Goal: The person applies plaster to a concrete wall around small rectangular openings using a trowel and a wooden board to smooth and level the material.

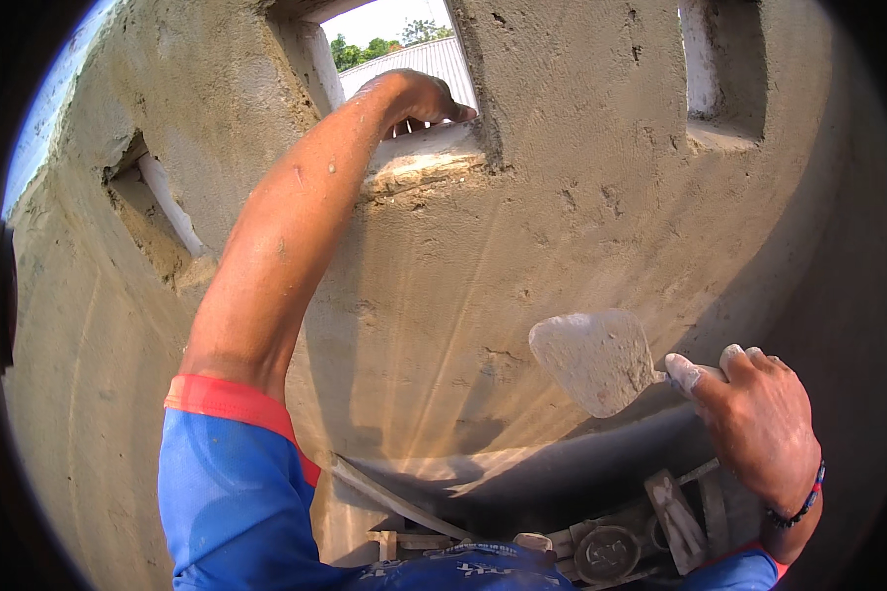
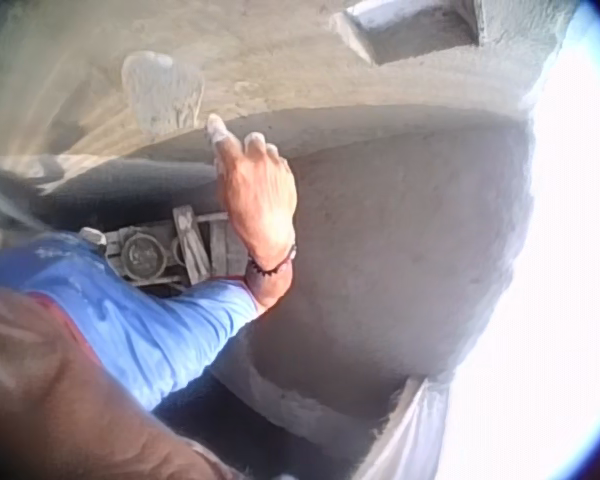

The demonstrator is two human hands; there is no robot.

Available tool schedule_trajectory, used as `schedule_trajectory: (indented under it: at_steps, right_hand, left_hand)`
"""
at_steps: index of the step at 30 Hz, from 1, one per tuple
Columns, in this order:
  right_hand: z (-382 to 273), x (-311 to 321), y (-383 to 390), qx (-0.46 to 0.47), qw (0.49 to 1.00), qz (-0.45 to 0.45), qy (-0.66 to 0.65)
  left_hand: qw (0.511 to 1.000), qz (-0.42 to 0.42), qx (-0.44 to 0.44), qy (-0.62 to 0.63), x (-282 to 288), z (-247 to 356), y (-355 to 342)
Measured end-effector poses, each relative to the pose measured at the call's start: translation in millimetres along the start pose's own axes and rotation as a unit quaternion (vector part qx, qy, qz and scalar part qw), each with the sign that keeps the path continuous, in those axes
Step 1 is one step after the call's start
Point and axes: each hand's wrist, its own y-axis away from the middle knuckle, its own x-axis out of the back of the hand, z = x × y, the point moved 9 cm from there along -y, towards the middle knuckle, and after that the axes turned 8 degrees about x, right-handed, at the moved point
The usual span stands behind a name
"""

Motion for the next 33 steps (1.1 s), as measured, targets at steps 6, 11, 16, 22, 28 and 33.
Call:
schedule_trajectory:
  at_steps: [6,11,16,22,28,33]
  right_hand:
    - [1,-10,-6,0.003,0.996,-0.011,-0.09]
    - [1,-11,3,0.0,0.979,-0.006,-0.204]
    - [-2,-7,4,-0.016,0.972,0.021,-0.232]
    - [-13,-9,2,-0.015,0.955,0.062,-0.288]
    - [-28,-9,-1,-0.005,0.952,0.052,-0.3]
    - [-31,-15,-7,-0.019,0.957,0.029,-0.287]
  left_hand:
    - [0.984,0.072,-0.035,-0.157,13,21,43]
    - [0.981,0.103,0.009,-0.164,43,7,85]
    - [0.942,0.023,-0.215,-0.257,5,43,130]
    - [0.952,0.049,-0.114,-0.281,0,29,133]
    - [0.953,0.051,-0.098,-0.282,1,14,127]
    - [0.952,0.076,-0.137,-0.264,-1,22,123]
